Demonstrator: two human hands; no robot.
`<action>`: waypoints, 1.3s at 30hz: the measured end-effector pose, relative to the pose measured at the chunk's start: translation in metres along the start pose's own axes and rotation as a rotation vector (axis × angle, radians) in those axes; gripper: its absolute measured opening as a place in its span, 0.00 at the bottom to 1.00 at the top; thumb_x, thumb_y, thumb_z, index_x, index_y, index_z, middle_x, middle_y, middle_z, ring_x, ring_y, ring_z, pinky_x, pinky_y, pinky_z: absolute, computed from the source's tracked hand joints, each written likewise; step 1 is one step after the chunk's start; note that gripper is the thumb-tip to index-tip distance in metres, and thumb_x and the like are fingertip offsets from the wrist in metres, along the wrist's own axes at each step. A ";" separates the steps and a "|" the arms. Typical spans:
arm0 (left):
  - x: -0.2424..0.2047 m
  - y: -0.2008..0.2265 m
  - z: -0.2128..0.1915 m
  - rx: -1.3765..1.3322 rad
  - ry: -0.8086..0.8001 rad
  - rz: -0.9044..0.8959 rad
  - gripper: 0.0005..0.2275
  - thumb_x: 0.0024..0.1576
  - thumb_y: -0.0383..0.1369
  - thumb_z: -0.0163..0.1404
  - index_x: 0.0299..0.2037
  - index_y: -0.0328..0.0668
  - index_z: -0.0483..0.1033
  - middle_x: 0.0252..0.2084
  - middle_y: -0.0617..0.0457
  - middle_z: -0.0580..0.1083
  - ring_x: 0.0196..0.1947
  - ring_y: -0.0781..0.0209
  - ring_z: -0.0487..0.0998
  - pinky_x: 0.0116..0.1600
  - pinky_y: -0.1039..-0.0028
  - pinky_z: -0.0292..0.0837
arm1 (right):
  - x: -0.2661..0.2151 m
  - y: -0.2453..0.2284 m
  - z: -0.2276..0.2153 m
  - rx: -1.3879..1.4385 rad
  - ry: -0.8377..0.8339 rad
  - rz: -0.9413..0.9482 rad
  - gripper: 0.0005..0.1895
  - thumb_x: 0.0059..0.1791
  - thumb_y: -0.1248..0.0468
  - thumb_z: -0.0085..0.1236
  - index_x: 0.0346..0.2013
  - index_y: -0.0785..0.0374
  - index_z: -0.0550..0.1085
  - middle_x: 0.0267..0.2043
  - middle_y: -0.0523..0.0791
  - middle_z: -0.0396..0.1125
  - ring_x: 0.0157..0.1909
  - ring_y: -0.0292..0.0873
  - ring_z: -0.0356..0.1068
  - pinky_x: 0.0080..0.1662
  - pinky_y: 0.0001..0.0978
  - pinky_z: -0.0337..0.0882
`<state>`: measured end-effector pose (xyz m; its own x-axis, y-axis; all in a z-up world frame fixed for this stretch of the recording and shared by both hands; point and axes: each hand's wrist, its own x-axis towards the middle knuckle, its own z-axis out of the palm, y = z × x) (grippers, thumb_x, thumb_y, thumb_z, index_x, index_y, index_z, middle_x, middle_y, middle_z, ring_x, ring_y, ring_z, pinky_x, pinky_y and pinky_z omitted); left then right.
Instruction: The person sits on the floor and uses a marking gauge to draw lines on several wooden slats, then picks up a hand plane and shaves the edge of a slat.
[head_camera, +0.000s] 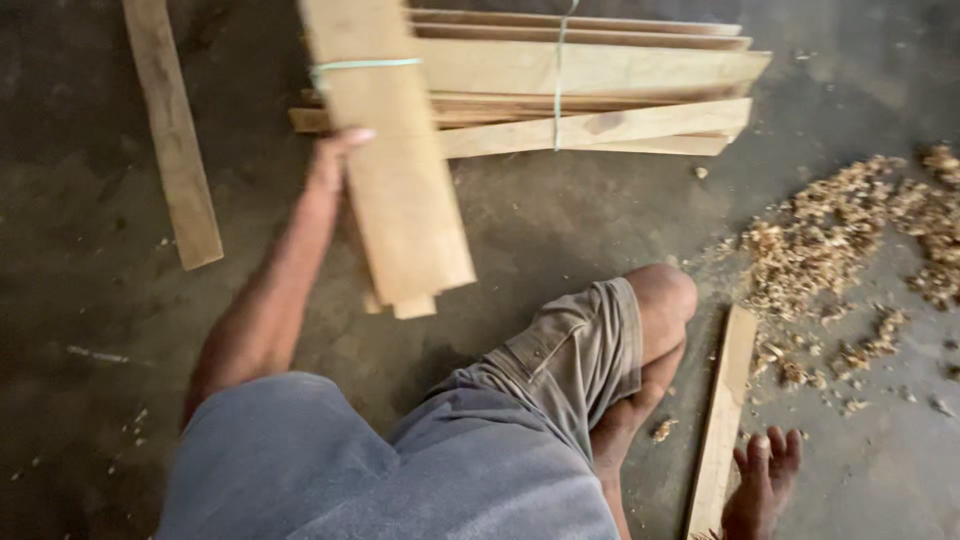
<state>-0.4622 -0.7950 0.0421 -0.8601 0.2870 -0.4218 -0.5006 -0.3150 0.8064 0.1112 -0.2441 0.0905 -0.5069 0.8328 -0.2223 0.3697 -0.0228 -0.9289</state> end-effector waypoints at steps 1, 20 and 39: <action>-0.013 0.007 -0.026 0.019 0.118 -0.011 0.29 0.44 0.42 0.61 0.54 0.33 0.76 0.46 0.45 0.79 0.45 0.49 0.81 0.56 0.61 0.77 | 0.005 0.009 -0.003 0.012 0.006 0.018 0.39 0.60 0.56 0.52 0.82 0.63 0.49 0.74 0.49 0.54 0.66 0.42 0.60 0.60 0.40 0.66; -0.012 -0.048 -0.252 -0.114 0.557 0.046 0.31 0.45 0.42 0.59 0.61 0.40 0.72 0.55 0.49 0.76 0.55 0.48 0.76 0.61 0.59 0.73 | -0.005 -0.020 0.051 -0.226 -0.086 0.112 0.42 0.56 0.55 0.56 0.79 0.66 0.49 0.74 0.52 0.56 0.67 0.45 0.61 0.62 0.39 0.66; 0.027 0.070 -0.220 0.729 0.812 -0.283 0.41 0.50 0.49 0.63 0.73 0.41 0.64 0.73 0.47 0.66 0.73 0.50 0.63 0.74 0.59 0.55 | -0.023 -0.014 0.084 -0.333 -0.092 0.116 0.39 0.54 0.60 0.59 0.76 0.68 0.54 0.71 0.53 0.60 0.65 0.44 0.63 0.61 0.36 0.66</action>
<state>-0.5424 -1.0081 -0.0038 -0.6670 -0.4931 -0.5586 -0.7396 0.3477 0.5762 0.0522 -0.3089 0.0839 -0.5094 0.7814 -0.3604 0.6542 0.0796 -0.7521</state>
